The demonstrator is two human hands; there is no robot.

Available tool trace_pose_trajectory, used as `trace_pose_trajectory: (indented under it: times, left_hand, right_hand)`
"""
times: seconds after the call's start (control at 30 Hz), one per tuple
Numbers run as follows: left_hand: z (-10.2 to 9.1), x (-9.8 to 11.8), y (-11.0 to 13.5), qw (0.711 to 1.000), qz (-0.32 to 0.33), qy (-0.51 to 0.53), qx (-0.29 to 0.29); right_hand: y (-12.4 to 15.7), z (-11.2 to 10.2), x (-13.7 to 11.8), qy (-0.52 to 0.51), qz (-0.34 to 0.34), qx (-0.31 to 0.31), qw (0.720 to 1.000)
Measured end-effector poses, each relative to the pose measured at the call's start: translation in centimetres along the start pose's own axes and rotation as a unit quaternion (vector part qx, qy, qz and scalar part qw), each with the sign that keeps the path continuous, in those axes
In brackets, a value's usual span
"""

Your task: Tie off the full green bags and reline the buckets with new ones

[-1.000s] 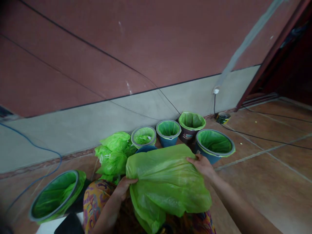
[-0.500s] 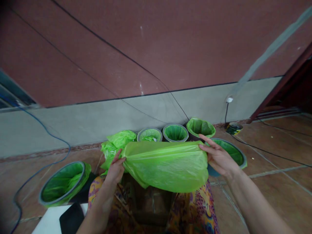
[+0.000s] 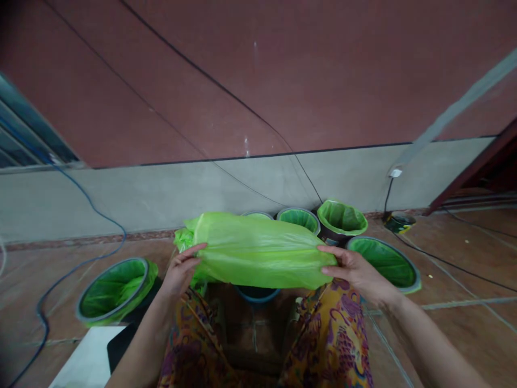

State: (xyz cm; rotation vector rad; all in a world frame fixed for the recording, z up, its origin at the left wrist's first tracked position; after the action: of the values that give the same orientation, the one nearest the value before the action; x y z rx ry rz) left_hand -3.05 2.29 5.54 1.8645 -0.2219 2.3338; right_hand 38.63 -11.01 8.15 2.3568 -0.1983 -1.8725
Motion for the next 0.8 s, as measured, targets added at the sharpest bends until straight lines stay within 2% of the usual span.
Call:
trace_pose_trajectory:
  times: [0.07, 0.1, 0.2, 0.27, 0.33, 0.4, 0.43, 0.47, 0.53, 0.67, 0.73, 0.8]
  left_hand:
    - [0.5, 0.7, 0.1, 0.990, 0.005, -0.122, -0.071]
    - [0.8, 1.0, 0.2, 0.976, 0.014, -0.196, -0.094]
    - [1.7, 1.5, -0.1, 0.902, 0.058, -0.417, -0.094]
    - [2.2, 1.4, -0.4, 0.842, 0.073, -0.529, -0.074]
    - [2.5, 1.0, -0.5, 0.795, 0.075, -0.599, -0.059]
    - [2.3, 0.9, -0.5, 0.769, 0.088, -0.632, -0.036]
    - [2.0, 1.0, -0.5, 0.765, 0.103, -0.635, -0.021]
    - [1.7, 1.1, -0.4, 0.768, 0.122, -0.629, -0.004]
    - [0.8, 1.4, -0.2, 0.792, 0.165, -0.587, 0.026]
    - [-1.1, 1.8, 0.2, 0.885, 0.204, -0.416, 0.050]
    - [-1.4, 1.9, 0.5, 0.928, 0.201, -0.311, 0.045]
    - [-1.2, 1.8, 0.9, 0.965, 0.180, -0.190, 0.032]
  right_hand:
    - [-0.8, -0.3, 0.6, 0.153, -0.033, 0.046, 0.987]
    - [-1.3, -0.4, 0.9, 0.235, -0.053, 0.073, 0.968]
    - [-2.3, -0.2, 1.8, 0.420, -0.098, 0.137, 0.892]
    - [-2.6, 0.0, 2.1, 0.476, -0.110, 0.156, 0.858]
    - [-2.6, 0.1, 2.0, 0.506, -0.121, 0.157, 0.840]
    - [-2.3, -0.2, 1.8, 0.513, -0.129, 0.152, 0.835]
    - [-2.2, -0.4, 1.7, 0.507, -0.133, 0.148, 0.839]
    - [-2.0, -0.7, 1.5, 0.491, -0.139, 0.148, 0.847]
    - [-1.6, -1.5, 1.3, 0.430, -0.151, 0.156, 0.876]
    - [-0.6, -2.4, 0.7, 0.212, -0.168, 0.169, 0.948]
    - [-0.2, -2.1, 0.5, 0.089, -0.161, 0.166, 0.969]
    - [0.1, -1.5, 0.4, -0.013, -0.142, 0.165, 0.976]
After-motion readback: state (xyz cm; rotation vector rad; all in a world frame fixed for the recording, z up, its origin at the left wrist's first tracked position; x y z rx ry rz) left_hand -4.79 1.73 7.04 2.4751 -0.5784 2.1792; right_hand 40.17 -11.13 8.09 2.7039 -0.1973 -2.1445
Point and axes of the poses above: each hand's wrist, its own y-axis away from the middle knuckle, its own z-axis out of the palm, x = y × z, the point moved 5 cm from there along -y, towards the middle knuckle, and after that the axes turned 8 degrees about -x, right-handed, at the moved point
